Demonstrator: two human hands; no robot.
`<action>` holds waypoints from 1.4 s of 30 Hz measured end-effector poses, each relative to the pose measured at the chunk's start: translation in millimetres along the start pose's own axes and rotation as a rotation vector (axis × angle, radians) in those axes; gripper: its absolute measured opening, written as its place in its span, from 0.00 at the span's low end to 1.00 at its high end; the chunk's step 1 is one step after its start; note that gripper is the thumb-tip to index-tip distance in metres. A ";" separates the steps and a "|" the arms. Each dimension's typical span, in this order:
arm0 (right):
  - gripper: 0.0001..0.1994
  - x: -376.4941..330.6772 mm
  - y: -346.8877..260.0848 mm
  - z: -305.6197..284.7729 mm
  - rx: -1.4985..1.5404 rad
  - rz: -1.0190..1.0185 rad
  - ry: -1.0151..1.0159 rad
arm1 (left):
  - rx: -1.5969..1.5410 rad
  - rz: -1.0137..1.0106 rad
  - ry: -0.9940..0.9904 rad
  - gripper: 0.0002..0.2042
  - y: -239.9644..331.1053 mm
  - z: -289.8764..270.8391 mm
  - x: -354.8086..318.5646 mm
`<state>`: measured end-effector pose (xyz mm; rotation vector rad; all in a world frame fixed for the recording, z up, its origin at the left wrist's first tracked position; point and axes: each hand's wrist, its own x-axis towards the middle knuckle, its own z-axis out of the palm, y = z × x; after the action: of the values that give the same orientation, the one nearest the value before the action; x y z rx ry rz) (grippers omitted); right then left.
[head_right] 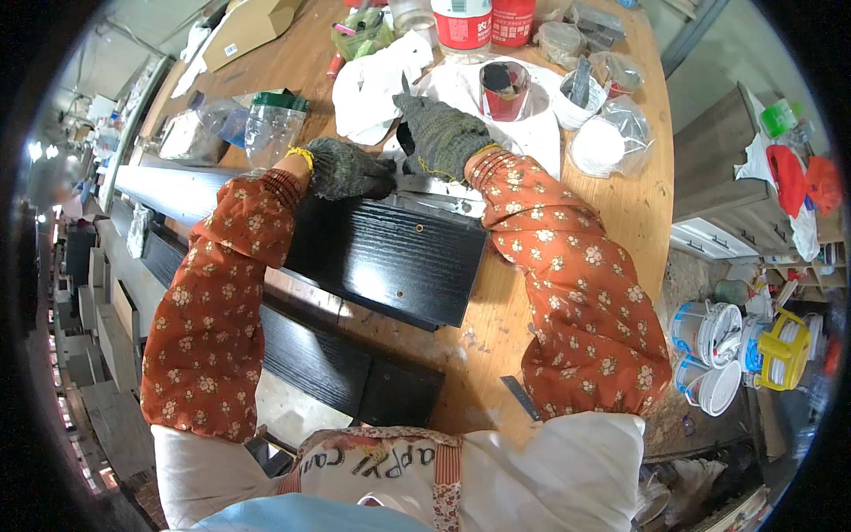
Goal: The person wipes and cleans long black wooden planks on a workbench using a white cloth and a small yellow sponge. They handle the planks one at a time, wiping the surfaces and edges, and occasionally dip the sponge into a container of dark liquid.
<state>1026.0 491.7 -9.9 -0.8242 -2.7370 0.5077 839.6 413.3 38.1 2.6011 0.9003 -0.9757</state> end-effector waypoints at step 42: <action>0.19 -223.6 -18.8 -92.7 0.565 0.299 0.661 | -0.844 -1.162 0.857 0.55 -113.6 108.0 -105.6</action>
<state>1228.3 373.7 54.1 -1.0127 -1.7575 0.8331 650.9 410.2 26.7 1.5224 2.4232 0.5022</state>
